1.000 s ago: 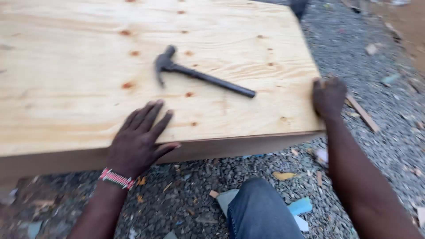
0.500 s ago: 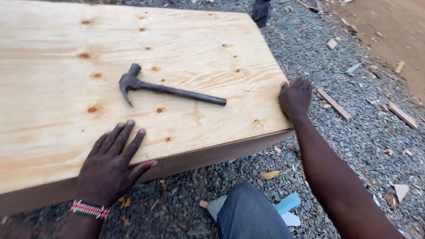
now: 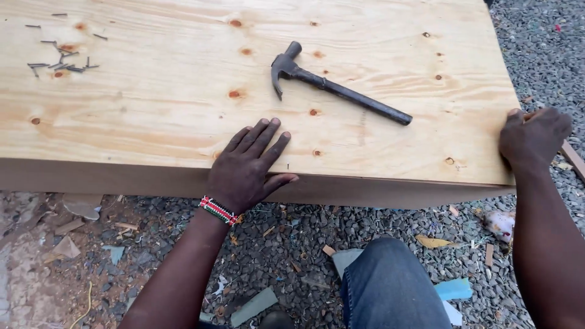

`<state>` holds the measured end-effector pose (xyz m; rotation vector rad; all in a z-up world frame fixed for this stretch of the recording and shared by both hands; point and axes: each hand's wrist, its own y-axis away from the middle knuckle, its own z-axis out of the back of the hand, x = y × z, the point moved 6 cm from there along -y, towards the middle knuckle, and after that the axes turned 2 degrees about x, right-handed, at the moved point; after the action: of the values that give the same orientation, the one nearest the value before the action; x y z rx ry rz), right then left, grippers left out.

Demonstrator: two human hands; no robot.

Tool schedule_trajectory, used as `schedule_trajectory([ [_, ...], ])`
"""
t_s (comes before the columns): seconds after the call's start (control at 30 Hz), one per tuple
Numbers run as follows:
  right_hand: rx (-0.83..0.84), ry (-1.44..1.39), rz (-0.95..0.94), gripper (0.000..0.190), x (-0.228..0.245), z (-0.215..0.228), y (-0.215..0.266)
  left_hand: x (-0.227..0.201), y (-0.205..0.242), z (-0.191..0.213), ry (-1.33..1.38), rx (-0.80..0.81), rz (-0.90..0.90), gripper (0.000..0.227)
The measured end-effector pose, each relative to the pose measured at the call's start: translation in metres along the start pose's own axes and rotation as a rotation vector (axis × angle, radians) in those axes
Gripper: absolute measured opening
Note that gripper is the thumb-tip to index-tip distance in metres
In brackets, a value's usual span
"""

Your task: Nailing a plywood board onto a wooden frame using a hammer and small nails

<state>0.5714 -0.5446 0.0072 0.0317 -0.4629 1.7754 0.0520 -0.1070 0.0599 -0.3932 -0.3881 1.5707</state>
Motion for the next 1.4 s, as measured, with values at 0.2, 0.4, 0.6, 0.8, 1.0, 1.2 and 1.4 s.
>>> schedule_trajectory([
  [0.2, -0.068, 0.046, 0.052, 0.044, -0.020, 0.005, -0.008, 0.001, 0.003, 0.002, -0.004, -0.004, -0.003, 0.087],
  [0.4, 0.073, -0.041, -0.098, 0.053, -0.022, 0.010, -0.013, 0.000, 0.006, -0.005, 0.020, 0.016, 0.012, 0.085],
  [0.6, 0.294, -0.083, -0.193, 0.084, 0.006, 0.023, -0.005, 0.003, 0.002, -0.001, 0.053, -0.002, 0.008, 0.084],
  [0.8, 0.249, 0.093, -0.128, 0.102, 0.006, 0.016, -0.004, 0.007, 0.004, -0.008, 0.037, 0.003, -0.011, 0.088],
  [1.0, 0.191, 0.178, -0.096, 0.095, -0.023, 0.000, -0.013, 0.009, -0.015, -0.009, -0.093, 0.061, -0.071, 0.114],
  [1.2, 0.250, 0.114, -0.125, 0.099, 0.011, 0.026, 0.008, 0.004, -0.025, -0.015, -0.021, 0.155, -0.025, 0.130],
  [1.4, 0.309, 0.065, -0.180, 0.097, 0.031, 0.038, 0.012, 0.009, -0.032, -0.014, 0.037, 0.209, 0.005, 0.140],
])
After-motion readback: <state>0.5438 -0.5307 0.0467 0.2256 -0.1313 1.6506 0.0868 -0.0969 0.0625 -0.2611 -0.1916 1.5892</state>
